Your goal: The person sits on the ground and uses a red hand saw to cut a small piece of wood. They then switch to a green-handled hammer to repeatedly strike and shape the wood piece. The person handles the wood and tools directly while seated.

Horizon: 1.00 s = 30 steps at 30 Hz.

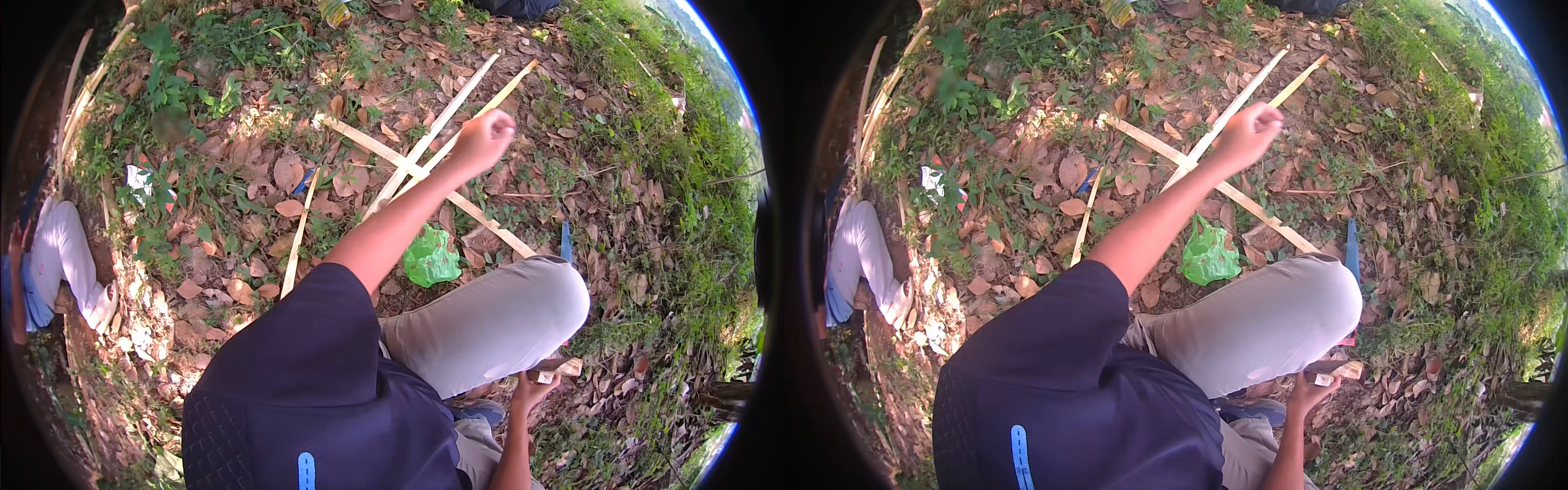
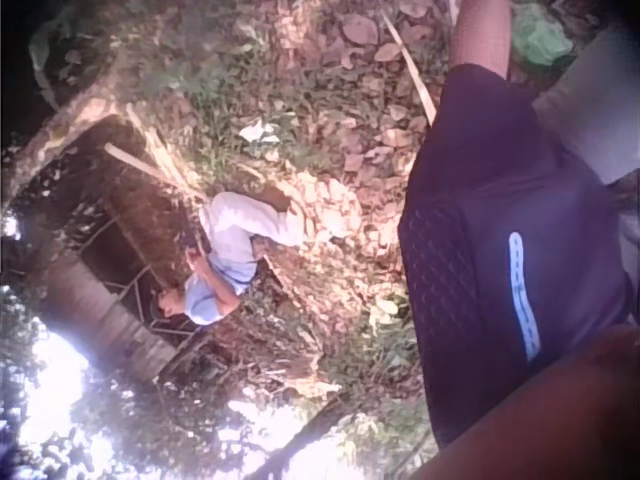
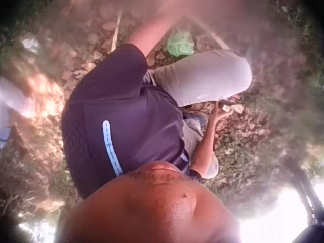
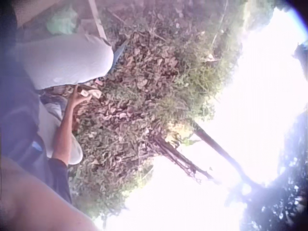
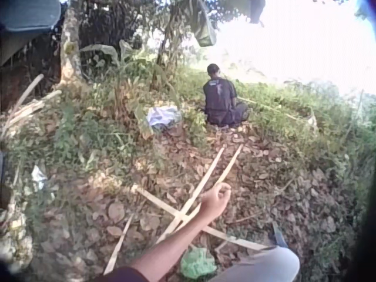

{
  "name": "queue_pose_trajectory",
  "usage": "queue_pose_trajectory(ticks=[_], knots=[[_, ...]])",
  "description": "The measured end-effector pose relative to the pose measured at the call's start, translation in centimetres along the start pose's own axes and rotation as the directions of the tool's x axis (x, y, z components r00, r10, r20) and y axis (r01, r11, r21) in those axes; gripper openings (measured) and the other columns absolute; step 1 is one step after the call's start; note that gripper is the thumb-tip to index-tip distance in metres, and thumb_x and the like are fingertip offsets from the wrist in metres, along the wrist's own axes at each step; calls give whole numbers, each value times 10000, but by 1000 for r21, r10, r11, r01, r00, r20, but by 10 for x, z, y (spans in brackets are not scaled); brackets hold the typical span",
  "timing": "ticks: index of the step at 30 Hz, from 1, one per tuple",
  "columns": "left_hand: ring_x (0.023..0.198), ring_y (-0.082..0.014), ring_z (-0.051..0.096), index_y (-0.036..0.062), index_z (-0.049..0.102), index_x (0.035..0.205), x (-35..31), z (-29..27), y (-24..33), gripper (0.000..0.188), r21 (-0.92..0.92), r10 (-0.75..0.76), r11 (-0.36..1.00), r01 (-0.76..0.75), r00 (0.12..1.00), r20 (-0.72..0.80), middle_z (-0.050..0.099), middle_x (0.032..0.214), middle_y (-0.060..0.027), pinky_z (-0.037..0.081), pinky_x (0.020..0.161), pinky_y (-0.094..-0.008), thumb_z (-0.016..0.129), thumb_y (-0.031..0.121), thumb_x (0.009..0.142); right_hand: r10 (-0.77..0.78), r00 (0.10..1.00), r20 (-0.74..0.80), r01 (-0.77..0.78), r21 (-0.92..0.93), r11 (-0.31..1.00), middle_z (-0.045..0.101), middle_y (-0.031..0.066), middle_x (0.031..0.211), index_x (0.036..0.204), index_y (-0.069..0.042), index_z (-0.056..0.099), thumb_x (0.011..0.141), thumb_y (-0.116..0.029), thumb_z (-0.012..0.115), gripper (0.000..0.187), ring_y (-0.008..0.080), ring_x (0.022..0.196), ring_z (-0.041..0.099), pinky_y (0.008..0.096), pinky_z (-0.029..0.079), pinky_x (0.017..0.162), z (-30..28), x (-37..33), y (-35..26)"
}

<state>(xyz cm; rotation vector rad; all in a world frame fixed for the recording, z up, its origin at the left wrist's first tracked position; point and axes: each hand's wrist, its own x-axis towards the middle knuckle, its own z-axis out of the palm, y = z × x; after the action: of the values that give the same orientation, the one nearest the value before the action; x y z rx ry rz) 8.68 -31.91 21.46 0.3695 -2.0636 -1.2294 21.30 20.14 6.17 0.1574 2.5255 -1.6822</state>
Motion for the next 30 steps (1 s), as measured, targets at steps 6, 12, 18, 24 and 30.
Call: queue_pose_trajectory(ticks=[6,12,18,24,30], knots=[[936,-322,737,73,692,1113,-119,-248,-203,227,528,-393,682,506,862,-319,767,1016,-128,573,821,-447,618,238,975,-59,995,-86,22,-379,925,428,238,1474,1580,8,54,899,-41,782,997,292,1318,495,382,434,1113,-4,-9,30],[1007,-324,730,157,719,1116,-191,-345,-270,196,589,-542,354,726,673,-504,765,1050,-122,566,868,-475,633,250,966,-96,985,-143,76,-142,987,420,231,1424,1533,14,166,901,-195,817,931,331,1285,506,446,411,1122,15,2,35],[1086,-331,714,186,725,1147,-218,-342,-291,239,566,-690,204,798,528,-495,756,1129,-106,578,902,-478,696,290,933,3,978,-209,-31,-132,991,460,230,1423,1512,8,215,928,-119,777,820,328,1271,538,458,475,1087,11,1,42],[1104,-303,717,189,698,1204,-213,-325,-287,338,601,-662,80,796,493,-565,726,1194,-85,575,923,-465,730,301,887,52,940,-336,-76,-60,995,546,169,1322,1391,-12,371,923,-49,754,605,254,1143,585,365,516,979,-7,2,59],[1121,-273,687,235,811,1029,-197,-328,-268,277,693,-689,-41,720,482,-542,769,1113,-54,440,1036,-463,758,375,797,137,917,-374,-197,-127,972,573,187,1297,1389,13,363,932,-157,799,654,264,1125,612,381,527,963,-9,9,59]])
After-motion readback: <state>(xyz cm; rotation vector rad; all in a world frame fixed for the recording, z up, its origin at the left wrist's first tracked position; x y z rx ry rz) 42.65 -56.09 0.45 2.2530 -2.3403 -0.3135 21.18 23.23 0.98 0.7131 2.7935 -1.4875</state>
